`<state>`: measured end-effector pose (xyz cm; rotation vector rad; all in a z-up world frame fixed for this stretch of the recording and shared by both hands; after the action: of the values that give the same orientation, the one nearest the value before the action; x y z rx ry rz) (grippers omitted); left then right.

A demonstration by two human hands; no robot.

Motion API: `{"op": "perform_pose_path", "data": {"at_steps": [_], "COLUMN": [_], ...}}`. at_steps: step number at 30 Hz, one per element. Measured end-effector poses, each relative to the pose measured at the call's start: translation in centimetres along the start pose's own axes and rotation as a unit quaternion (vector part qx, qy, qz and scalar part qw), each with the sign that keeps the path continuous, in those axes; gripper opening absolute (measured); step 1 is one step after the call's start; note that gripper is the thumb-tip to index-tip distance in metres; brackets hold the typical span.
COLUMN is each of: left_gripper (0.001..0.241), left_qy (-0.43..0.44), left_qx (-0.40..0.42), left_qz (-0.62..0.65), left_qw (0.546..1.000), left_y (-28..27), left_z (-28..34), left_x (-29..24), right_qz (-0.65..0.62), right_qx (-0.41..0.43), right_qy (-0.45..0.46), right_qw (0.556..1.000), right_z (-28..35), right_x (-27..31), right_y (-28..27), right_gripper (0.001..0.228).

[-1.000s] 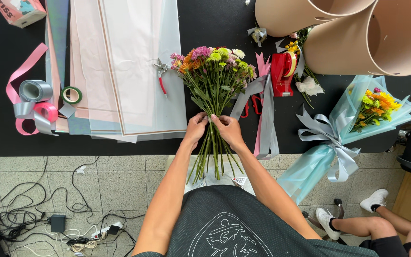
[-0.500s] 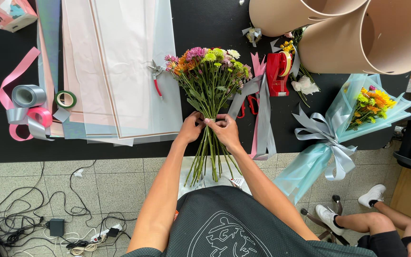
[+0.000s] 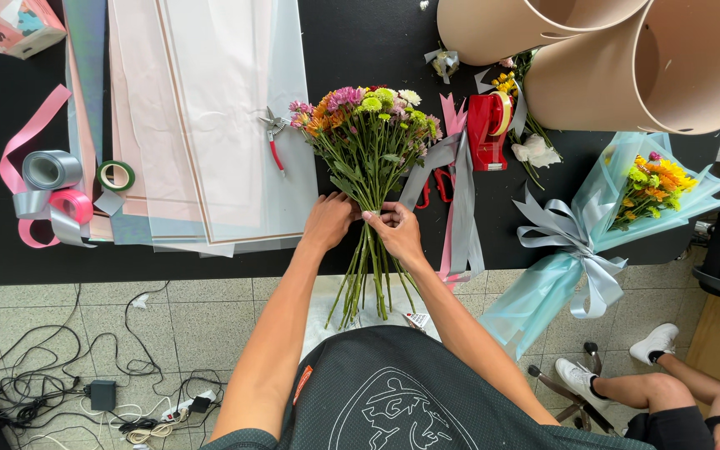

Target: The person secures a bouquet of flowers by wrapping a wire around the stems and then tying a ribbon around the wire.

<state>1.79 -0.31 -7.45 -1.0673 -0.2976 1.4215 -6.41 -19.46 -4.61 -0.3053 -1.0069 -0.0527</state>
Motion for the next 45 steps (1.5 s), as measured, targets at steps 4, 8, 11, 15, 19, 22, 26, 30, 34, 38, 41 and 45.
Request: {"op": "perform_pose_path", "data": {"at_steps": [4,8,11,15,19,22,26,30,34,38,41,45], "left_gripper": [0.024,0.028,0.02,0.015,0.012,0.013,0.02,0.016,0.022,0.035,0.031,0.029], "left_qy": [0.019,-0.013,-0.055,-0.089,-0.132,-0.163,-0.153,-0.099,-0.172,-0.269,-0.249,-0.247], "left_qx": [0.029,0.087,0.092,0.083,0.07,0.035,-0.058,-0.095,-0.109,-0.057,-0.024,-0.015], "left_qz": [0.017,0.122,0.18,0.207,0.279,0.313,0.298,0.298,0.428,0.575,0.687,0.742], "left_qw": [0.999,0.989,0.978,0.971,0.948,0.935,0.94,0.945,0.881,0.771,0.682,0.624], "left_y": [-2.2,-2.7,-3.7,-5.7,-5.2,-4.2,-4.6,-4.9,-1.3,6.2,7.7,10.8], "left_z": [1.1,1.6,1.6,2.4,2.8,3.0,4.2,4.7,4.4,3.1,3.1,2.0], "left_x": [0.6,1.5,1.2,0.3,0.1,-1.0,-3.7,-4.4,-2.8,-1.9,-3.9,-3.4], "right_qz": [-0.006,-0.009,-0.006,0.015,0.069,0.167,0.305,0.329,0.305,0.248,0.217,0.171], "right_qx": [0.003,0.012,0.008,0.007,-0.015,-0.032,-0.035,-0.073,-0.129,-0.195,-0.256,-0.287], "right_qy": [-0.009,-0.021,-0.031,-0.043,-0.098,-0.207,-0.333,-0.345,-0.334,-0.319,-0.293,-0.265], "right_qw": [1.0,1.0,0.999,0.999,0.993,0.964,0.892,0.876,0.883,0.893,0.895,0.904], "right_z": [-0.2,-0.7,-0.9,-0.5,2.1,2.8,3.2,2.7,3.5,4.0,3.7,3.7], "right_x": [-0.4,-1.2,-2.1,-1.8,3.3,3.2,3.3,2.2,2.9,3.4,1.9,1.3], "right_y": [0.1,0.4,0.3,0.3,0.5,1.7,3.6,4.2,4.5,4.6,4.9,3.8], "right_gripper": [0.062,0.059,0.057,0.056,0.062,0.05,0.026,0.011,0.013,0.008,0.005,0.013]}}
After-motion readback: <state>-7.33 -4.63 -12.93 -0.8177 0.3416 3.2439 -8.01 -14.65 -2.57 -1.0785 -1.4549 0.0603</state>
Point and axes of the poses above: each hand's wrist, its own z-axis away from the middle knuckle, its own y-axis out of the palm, x = y × z, the point moved 1 cm from there along -z, towards the middle knuckle, and after that the axes turned 12 degrees about -y, right-handed, at the moved point
